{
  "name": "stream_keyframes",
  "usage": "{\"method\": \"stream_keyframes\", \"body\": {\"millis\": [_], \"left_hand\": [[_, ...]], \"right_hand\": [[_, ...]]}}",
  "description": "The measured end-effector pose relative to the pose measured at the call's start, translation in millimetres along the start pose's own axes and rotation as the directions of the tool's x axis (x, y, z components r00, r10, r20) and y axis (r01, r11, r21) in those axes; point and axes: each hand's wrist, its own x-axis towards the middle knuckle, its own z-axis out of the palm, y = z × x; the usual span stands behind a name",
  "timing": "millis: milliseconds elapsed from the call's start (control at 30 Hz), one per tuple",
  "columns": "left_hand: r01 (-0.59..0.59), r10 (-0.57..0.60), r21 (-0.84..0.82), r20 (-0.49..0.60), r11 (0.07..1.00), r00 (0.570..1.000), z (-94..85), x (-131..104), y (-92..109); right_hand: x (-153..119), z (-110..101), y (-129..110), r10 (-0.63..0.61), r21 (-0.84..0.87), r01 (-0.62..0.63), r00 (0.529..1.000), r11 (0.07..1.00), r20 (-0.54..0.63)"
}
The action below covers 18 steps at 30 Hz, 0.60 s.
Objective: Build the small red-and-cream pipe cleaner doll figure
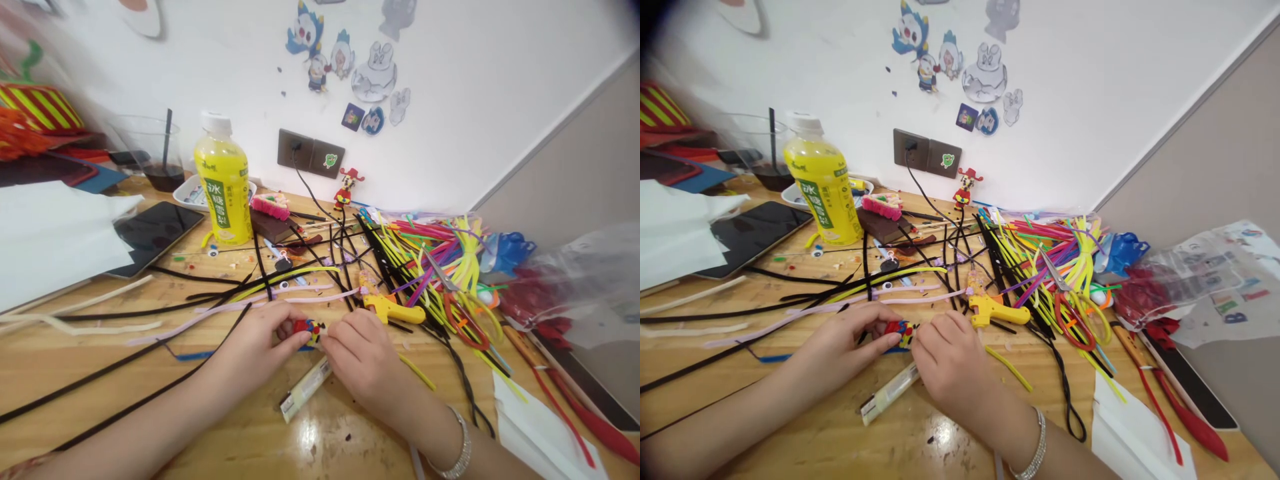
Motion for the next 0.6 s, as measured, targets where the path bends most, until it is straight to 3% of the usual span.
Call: {"method": "stream_keyframes", "body": {"millis": [167, 367, 600], "left_hand": [[0.004, -0.004, 0.010, -0.009, 1.000, 1.000, 0.0, 0.3, 0.2], [0.013, -0.013, 0.006, 0.007, 1.000, 1.000, -0.5, 1.1, 0.3], [0.007, -0.006, 0.009, -0.009, 1.000, 1.000, 1.5, 1.0, -0.9]], "right_hand": [[-0.6, -0.7, 0.5, 0.008, -0.043, -0.008, 1.000, 0.999, -0.014], [-2.4, -1.1, 2.6, 0.089, 0.002, -0.090, 0.987, 0.996, -0.132], [-4.6, 1.5, 3.3, 0.053, -0.018, -0.053, 0.998, 0.998, -0.016]]}}
